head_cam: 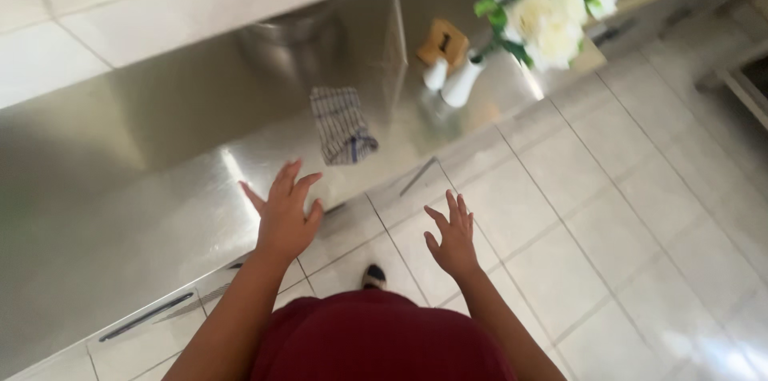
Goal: The person sets a dining table by placing a table number, a menu stand, condiment containers, a vase of flowers, and plates onto a blue tablecloth.
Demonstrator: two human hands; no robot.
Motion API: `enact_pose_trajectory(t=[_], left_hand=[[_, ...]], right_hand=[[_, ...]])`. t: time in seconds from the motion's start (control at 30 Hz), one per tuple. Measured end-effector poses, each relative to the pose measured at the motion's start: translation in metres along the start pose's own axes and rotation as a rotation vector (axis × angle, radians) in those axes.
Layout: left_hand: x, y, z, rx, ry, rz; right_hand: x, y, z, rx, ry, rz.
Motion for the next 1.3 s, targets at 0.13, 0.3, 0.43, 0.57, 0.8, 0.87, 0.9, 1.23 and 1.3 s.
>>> enact_pose_trajectory(t=[0.13, 0.3, 0.43, 0.57, 0.8, 0.87, 0.9, 1.23, 1.3], left_hand=[[-0.031, 0.029, -0.059, -0.112, 0.037, 0.041], [-0.037, 0.051, -0.155, -0.331, -0.136, 0.154], [-0.03, 0.082, -0.22, -0.493, -0.06, 0.27], [0.013, 0.145, -0.253, -0.552, -0.278, 0.393], [0.084, 0.266, -0.261, -0.472, -0.537, 0.192], [0.086, 0.282, -0.262, -0.471, -0.643, 0.244], [0.086, 0.285, -0.264, -0.476, -0.643, 0.249], [0.075, 0.28, -0.26, -0.305, -0.564, 0.23], [0.069, 0.279, -0.261, -0.301, -0.531, 0.2]], right_hand=[[0.033, 0.061, -0.051, -0.039, -0.031, -0.238], [0.115, 0.111, -0.119, -0.208, 0.028, -0.484], [0.184, 0.137, -0.181, -0.233, 0.235, -0.631], [0.237, 0.175, -0.229, -0.189, 0.409, -0.754], [0.307, 0.326, -0.255, -0.077, 0.867, -0.787], [0.318, 0.359, -0.258, -0.169, 0.903, -0.745], [0.324, 0.369, -0.256, -0.171, 0.899, -0.75], [0.333, 0.379, -0.248, -0.261, 0.695, -0.904], [0.335, 0.376, -0.248, -0.278, 0.67, -0.876]])
Point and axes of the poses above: each hand's wrist, its own y-axis towards the middle knuckle, its own z-axis out of the palm, x = y × z, the point moved 6 cm from there along y, towards the middle knuckle, and after that the axes turned 11 degrees about x, right-handed, at the moved point
